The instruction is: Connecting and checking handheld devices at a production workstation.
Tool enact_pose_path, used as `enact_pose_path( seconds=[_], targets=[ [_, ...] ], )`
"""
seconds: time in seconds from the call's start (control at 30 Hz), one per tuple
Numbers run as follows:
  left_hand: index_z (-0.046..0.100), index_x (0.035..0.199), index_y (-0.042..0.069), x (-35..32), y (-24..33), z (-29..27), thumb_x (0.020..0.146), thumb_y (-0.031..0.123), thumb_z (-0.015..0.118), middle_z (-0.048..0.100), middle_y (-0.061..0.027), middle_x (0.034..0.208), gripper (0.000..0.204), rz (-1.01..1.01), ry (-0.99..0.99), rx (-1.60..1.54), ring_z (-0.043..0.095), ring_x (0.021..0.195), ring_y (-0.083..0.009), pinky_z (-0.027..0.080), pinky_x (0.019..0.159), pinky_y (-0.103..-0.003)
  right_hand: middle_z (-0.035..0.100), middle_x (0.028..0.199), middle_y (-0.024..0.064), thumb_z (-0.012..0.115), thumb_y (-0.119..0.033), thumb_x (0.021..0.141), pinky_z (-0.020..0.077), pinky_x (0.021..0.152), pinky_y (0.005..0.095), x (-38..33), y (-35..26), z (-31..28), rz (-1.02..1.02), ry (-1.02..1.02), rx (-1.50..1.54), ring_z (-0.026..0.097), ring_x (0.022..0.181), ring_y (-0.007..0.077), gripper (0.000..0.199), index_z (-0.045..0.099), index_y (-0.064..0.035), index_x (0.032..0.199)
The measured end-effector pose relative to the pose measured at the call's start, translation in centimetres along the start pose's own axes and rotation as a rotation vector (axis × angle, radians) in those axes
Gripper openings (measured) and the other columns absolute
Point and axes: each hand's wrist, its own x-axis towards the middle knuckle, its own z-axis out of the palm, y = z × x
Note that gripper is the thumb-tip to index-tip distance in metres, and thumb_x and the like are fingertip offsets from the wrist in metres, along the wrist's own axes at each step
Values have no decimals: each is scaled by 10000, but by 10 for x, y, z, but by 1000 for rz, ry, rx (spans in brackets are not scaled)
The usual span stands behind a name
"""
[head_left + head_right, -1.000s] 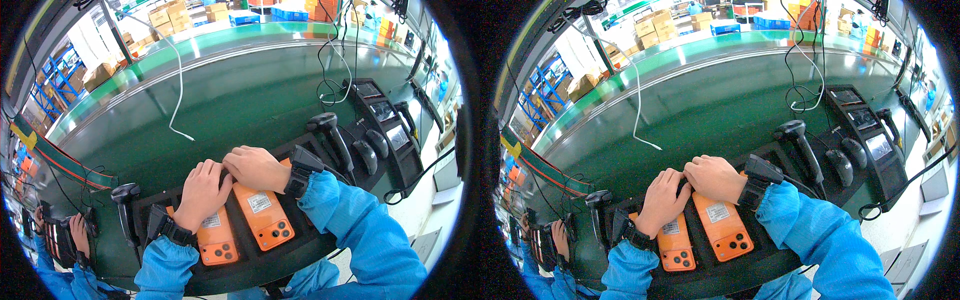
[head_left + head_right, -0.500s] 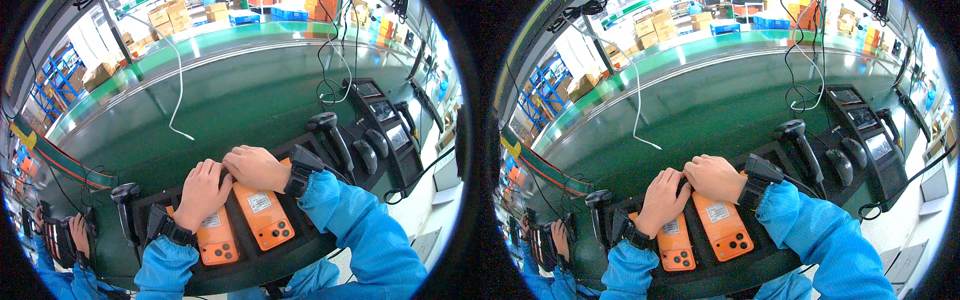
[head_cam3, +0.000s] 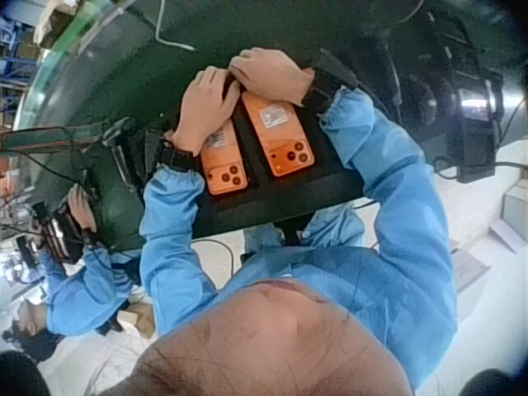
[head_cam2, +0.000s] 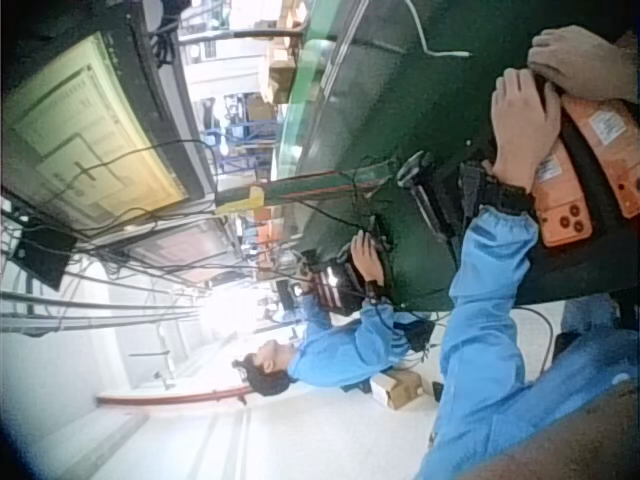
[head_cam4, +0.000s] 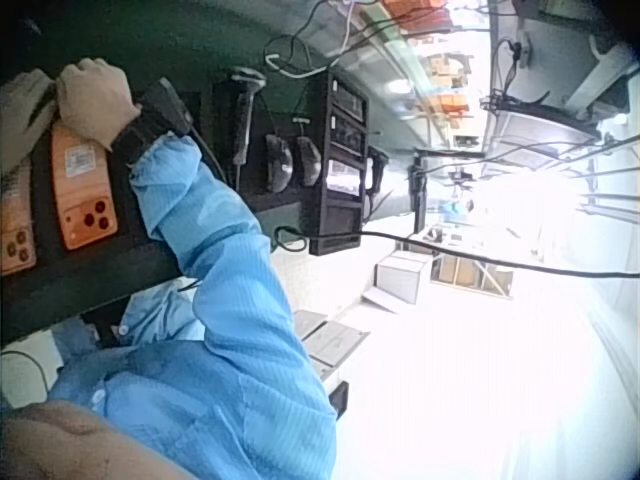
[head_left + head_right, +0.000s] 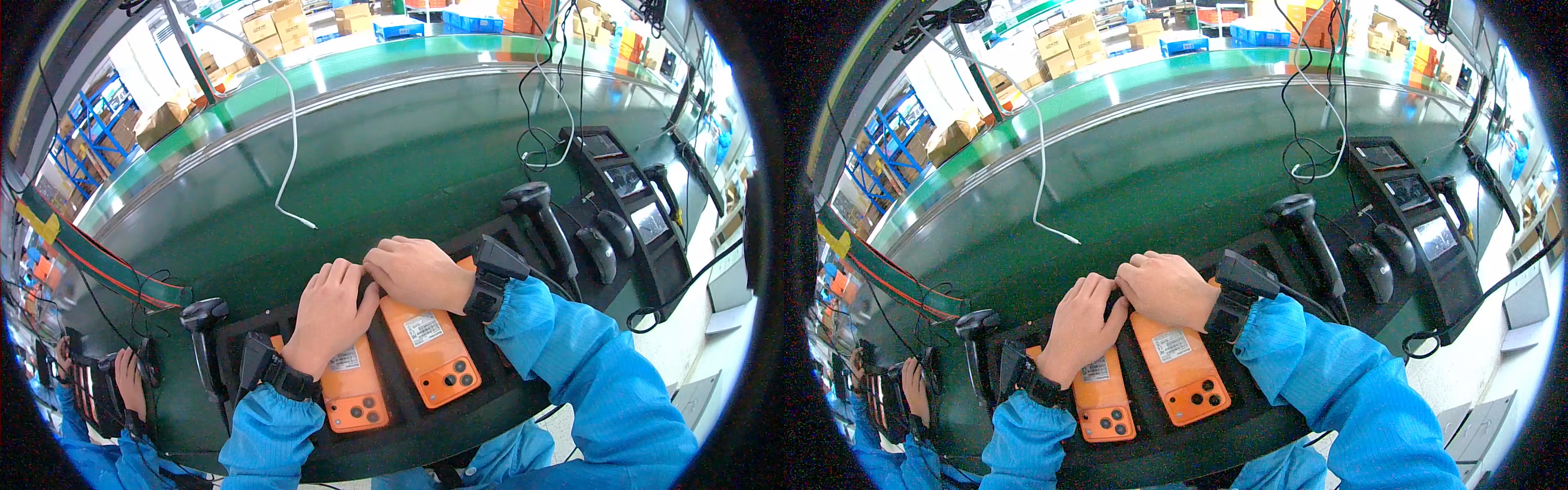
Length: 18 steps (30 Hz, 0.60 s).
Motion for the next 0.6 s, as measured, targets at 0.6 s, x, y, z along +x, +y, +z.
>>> enact_pose_path(
  seconds=[0.6],
  targets=[
    [601, 1027, -18, -1, 2, -6, 927, 210, 604, 579, -159, 977, 249, -29, -46, -35, 589, 958, -347, 500, 841, -435, 651, 933, 109, 582, -174, 926, 542, 831, 396, 1, -2, 0, 6, 17, 17, 655, 938, 293, 156, 659, -49, 979]
  ],
)
